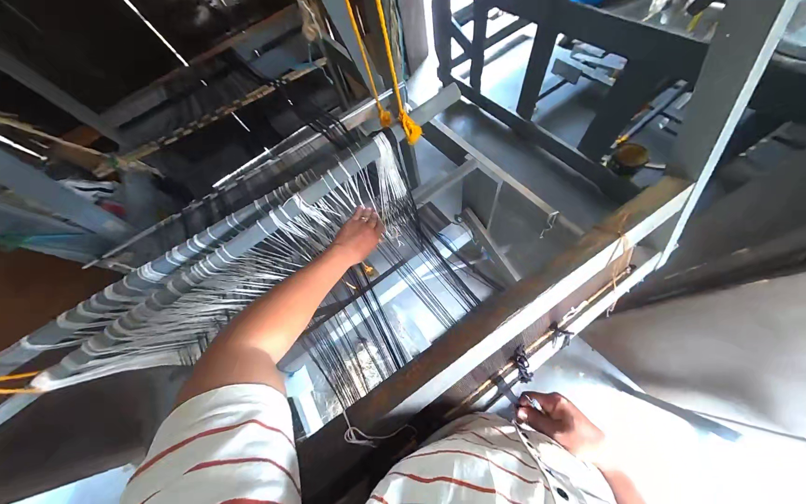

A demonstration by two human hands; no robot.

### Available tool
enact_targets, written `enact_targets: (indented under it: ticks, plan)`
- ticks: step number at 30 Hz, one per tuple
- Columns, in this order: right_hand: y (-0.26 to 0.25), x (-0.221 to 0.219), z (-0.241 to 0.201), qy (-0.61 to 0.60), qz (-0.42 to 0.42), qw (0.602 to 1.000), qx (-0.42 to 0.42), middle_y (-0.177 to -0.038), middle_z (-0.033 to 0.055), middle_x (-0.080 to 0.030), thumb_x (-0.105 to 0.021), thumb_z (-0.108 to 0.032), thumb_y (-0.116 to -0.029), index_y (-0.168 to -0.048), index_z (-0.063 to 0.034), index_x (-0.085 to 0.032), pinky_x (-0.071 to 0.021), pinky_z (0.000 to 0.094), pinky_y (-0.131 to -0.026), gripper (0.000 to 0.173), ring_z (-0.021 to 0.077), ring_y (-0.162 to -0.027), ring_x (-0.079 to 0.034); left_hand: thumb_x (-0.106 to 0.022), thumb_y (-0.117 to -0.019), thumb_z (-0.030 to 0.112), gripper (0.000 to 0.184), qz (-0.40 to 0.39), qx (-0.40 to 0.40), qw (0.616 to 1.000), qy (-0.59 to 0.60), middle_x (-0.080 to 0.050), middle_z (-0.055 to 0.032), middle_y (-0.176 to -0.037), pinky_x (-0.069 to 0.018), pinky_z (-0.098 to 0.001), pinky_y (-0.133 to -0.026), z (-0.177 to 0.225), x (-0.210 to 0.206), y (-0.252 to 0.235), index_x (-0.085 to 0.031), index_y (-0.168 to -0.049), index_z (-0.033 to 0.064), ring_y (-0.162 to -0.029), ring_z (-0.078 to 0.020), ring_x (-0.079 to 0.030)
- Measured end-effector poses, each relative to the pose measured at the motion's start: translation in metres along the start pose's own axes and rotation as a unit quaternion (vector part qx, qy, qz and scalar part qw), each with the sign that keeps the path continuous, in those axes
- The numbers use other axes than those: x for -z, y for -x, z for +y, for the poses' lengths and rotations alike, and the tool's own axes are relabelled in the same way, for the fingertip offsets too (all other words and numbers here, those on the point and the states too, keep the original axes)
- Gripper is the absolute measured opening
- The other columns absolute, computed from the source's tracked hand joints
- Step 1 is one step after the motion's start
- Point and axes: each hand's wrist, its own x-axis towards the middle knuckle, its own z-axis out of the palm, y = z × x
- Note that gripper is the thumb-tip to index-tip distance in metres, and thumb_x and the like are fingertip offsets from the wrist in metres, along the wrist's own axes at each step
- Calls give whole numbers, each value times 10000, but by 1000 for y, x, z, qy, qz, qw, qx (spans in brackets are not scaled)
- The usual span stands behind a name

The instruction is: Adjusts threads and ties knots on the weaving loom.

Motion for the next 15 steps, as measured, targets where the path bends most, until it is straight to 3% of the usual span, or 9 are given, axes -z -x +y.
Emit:
enact_targets:
  ticks: [5,9,11,15]
  plan:
    - [-2,-3,-4,8,6,1000,-20,-690,-79,-612,-609,-193,-972,-906,-71,-693,-473,201,-622,163,-31,-628,-550,-453,-1027,-20,414,11,60,997,-42,-463,-313,-1503,-143,-560,-1264,-3,0,2,-480,-1427,-124,-1478,-427,-363]
    - [0,0,-2,-11,-5,1000,-3,-678,-118,-604,-610,-195,-972,-894,-98,-692,-463,162,-597,149,-64,-613,-540,-417,-1032,-31,499,4,134,988,-71,-297,-366,-1586,-96,-565,-1263,4,20,3,-315,-1494,-189,-1538,-457,-205]
    - [0,4,-5,-15,-11,1000,-1,-672,-126,-595,-609,-188,-972,-900,-93,-693,-454,153,-585,146,-72,-599,-527,-461,-1014,-40,551,-1,163,982,-98,-242,-370,-1607,-70,-588,-1260,0,32,6,-271,-1506,-200,-1551,-463,-150]
    - [-1,6,-5,-6,-21,1000,3,-659,-119,-573,-602,-188,-988,-930,-75,-693,-435,151,-582,157,-72,-585,-500,-614,-941,-15,760,32,188,981,-35,-259,-374,-1598,-124,-648,-1224,9,54,20,-196,-1565,-134,-1529,-481,-212]
